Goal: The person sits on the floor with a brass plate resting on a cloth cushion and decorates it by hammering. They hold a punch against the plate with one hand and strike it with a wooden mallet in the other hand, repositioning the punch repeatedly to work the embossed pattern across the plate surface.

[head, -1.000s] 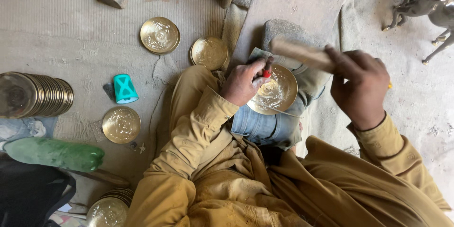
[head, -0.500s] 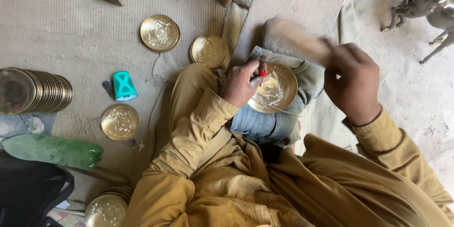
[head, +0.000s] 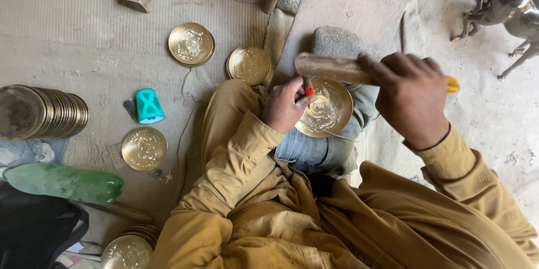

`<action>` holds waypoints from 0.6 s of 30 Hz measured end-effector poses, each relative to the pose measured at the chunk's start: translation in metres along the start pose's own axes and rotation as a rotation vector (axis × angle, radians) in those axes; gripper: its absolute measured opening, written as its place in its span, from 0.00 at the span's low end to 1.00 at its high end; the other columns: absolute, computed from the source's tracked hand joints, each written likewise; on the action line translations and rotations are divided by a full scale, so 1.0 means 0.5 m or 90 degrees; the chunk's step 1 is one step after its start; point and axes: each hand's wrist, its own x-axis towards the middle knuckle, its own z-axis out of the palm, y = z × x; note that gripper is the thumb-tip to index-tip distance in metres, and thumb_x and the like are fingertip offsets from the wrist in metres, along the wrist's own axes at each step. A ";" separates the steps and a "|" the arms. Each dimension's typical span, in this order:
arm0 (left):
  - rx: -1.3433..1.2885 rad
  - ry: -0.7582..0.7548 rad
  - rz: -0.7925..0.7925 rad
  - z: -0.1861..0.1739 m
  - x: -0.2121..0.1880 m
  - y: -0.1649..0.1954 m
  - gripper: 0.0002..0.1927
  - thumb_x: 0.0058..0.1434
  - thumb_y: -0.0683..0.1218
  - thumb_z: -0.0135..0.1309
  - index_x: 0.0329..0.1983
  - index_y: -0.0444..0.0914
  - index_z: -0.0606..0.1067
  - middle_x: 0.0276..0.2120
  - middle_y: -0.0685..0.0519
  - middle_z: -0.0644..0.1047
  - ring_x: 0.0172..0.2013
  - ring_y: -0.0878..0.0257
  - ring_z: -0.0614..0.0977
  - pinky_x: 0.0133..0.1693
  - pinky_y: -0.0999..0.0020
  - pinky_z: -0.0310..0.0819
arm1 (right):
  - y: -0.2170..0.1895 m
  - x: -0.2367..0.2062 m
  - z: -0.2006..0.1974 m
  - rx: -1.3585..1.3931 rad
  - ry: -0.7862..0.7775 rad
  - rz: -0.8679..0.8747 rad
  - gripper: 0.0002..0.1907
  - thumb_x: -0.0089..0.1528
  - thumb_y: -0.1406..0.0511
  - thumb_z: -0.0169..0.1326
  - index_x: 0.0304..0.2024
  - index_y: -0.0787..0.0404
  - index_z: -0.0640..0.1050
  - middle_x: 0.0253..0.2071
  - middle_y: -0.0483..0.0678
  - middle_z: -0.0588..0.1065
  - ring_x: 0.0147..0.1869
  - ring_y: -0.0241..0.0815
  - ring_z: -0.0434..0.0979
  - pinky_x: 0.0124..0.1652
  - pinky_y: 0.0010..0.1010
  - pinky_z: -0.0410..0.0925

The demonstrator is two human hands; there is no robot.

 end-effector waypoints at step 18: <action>0.014 0.072 0.011 0.013 -0.031 -0.029 0.14 0.58 0.44 0.69 0.38 0.35 0.73 0.27 0.47 0.81 0.27 0.63 0.83 0.29 0.66 0.74 | -0.028 0.016 0.005 -0.097 -0.074 -0.073 0.24 0.61 0.70 0.59 0.60 0.49 0.81 0.35 0.45 0.77 0.36 0.41 0.75 0.37 0.34 0.68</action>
